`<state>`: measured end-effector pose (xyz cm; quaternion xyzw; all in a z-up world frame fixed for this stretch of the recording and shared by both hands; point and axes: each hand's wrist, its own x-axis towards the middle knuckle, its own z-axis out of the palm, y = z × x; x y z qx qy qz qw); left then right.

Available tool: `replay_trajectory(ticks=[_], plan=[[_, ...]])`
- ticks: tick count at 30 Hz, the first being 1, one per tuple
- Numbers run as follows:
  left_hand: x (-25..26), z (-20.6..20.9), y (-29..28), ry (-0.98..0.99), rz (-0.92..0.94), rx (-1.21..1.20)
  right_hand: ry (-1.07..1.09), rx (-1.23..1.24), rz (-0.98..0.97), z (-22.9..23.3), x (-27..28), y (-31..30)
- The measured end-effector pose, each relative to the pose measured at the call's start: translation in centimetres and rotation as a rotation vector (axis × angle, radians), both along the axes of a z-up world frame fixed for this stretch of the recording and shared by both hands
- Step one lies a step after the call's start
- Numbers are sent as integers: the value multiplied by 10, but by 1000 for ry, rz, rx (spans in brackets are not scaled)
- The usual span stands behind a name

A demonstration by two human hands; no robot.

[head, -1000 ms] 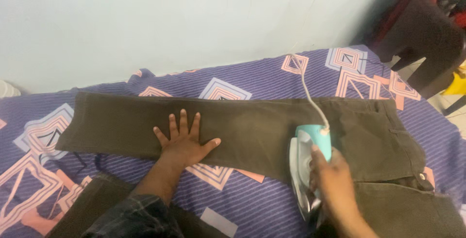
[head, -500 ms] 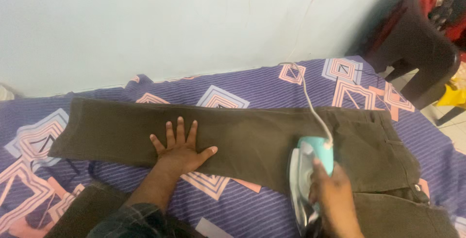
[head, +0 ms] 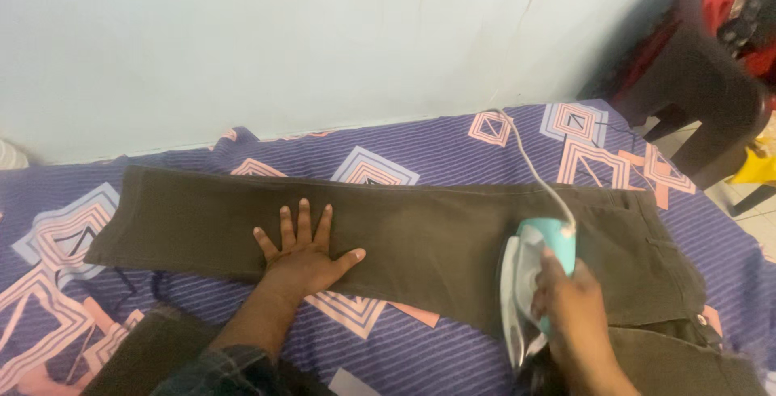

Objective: The person irons a pair of dark trousers laid out on a bed. They use a handheld iron to smooth the fabric, repeatedly moving the iron along the legs and adjusting the trousers with their hands.

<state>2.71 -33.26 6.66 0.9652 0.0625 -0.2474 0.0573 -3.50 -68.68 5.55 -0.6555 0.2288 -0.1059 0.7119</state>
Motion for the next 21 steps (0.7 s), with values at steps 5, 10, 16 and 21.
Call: replay_trajectory(ticks=[5, 10, 16, 21], plan=[[1, -1, 1, 17, 0, 2, 149, -136, 39, -7, -17, 27], [0, -1, 0, 4, -1, 7, -29, -275, -14, 19, 64, -24], [3, -3, 3, 33, -8, 12, -26, -104, -1, 0, 18, -7], [2, -5, 2, 22, 0, 3, 125, -56, 48, -15, -34, 32]])
